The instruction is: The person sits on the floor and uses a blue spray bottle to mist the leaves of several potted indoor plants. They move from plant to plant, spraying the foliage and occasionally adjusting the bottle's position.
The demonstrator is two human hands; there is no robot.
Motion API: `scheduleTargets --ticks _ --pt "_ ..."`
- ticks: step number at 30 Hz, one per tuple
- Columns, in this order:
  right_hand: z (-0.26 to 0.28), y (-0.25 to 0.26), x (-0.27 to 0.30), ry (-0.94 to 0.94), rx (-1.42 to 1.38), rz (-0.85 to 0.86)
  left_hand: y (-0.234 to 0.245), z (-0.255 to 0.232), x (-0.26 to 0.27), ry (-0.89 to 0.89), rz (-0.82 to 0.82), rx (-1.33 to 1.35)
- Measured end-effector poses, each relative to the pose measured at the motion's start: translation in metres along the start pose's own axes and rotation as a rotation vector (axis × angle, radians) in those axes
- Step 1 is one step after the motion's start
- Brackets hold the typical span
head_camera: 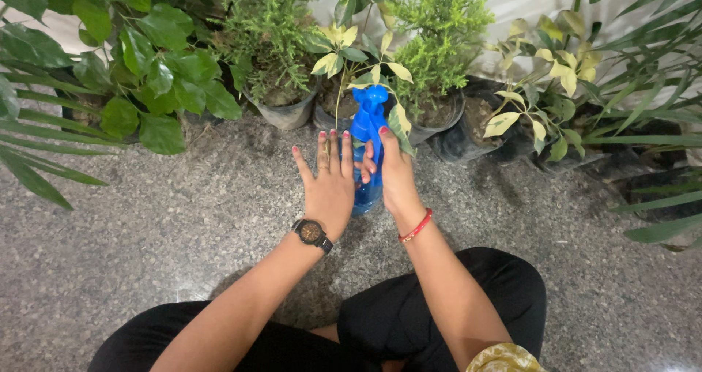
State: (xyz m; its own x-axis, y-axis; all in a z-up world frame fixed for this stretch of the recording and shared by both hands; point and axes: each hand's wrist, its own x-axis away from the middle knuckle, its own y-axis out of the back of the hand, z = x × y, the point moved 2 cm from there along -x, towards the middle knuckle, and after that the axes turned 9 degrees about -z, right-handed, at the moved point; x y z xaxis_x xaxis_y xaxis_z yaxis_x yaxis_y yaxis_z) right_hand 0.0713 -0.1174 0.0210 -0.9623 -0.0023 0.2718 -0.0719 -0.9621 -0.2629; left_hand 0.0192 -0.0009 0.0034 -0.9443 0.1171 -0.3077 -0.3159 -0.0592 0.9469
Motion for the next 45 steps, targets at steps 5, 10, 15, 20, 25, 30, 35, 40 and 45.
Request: scheduleTargets --ticks 5,10,15,20,25,30,35,40,45 --pt "0.003 -0.001 0.001 -0.043 -0.05 -0.033 -0.002 -0.001 0.001 0.0 -0.033 0.004" --pt "0.002 0.0 0.0 -0.045 -0.023 -0.029 -0.002 0.0 0.001 0.005 -0.041 0.024" --pt "-0.004 0.002 -0.003 -0.004 0.026 -0.025 -0.003 0.0 0.001 0.007 -0.061 -0.013" --pt "-0.002 0.0 -0.002 -0.032 -0.011 -0.019 -0.003 0.001 0.001 0.009 -0.063 -0.007" --pt "0.006 -0.003 0.003 -0.008 -0.08 -0.044 -0.002 0.0 0.001 -0.013 -0.026 -0.038" --pt "0.003 -0.002 0.002 -0.019 -0.067 -0.046 -0.002 0.0 0.0 -0.004 -0.01 -0.026" --pt "-0.005 0.002 -0.002 0.006 -0.004 -0.004 -0.003 0.0 0.0 0.005 -0.016 0.006" --pt "-0.006 0.001 -0.003 -0.001 -0.021 -0.014 -0.004 0.002 0.0 -0.001 -0.04 -0.005" --pt "-0.003 0.001 0.0 -0.021 -0.033 -0.021 -0.003 0.002 0.001 -0.003 -0.059 -0.022"
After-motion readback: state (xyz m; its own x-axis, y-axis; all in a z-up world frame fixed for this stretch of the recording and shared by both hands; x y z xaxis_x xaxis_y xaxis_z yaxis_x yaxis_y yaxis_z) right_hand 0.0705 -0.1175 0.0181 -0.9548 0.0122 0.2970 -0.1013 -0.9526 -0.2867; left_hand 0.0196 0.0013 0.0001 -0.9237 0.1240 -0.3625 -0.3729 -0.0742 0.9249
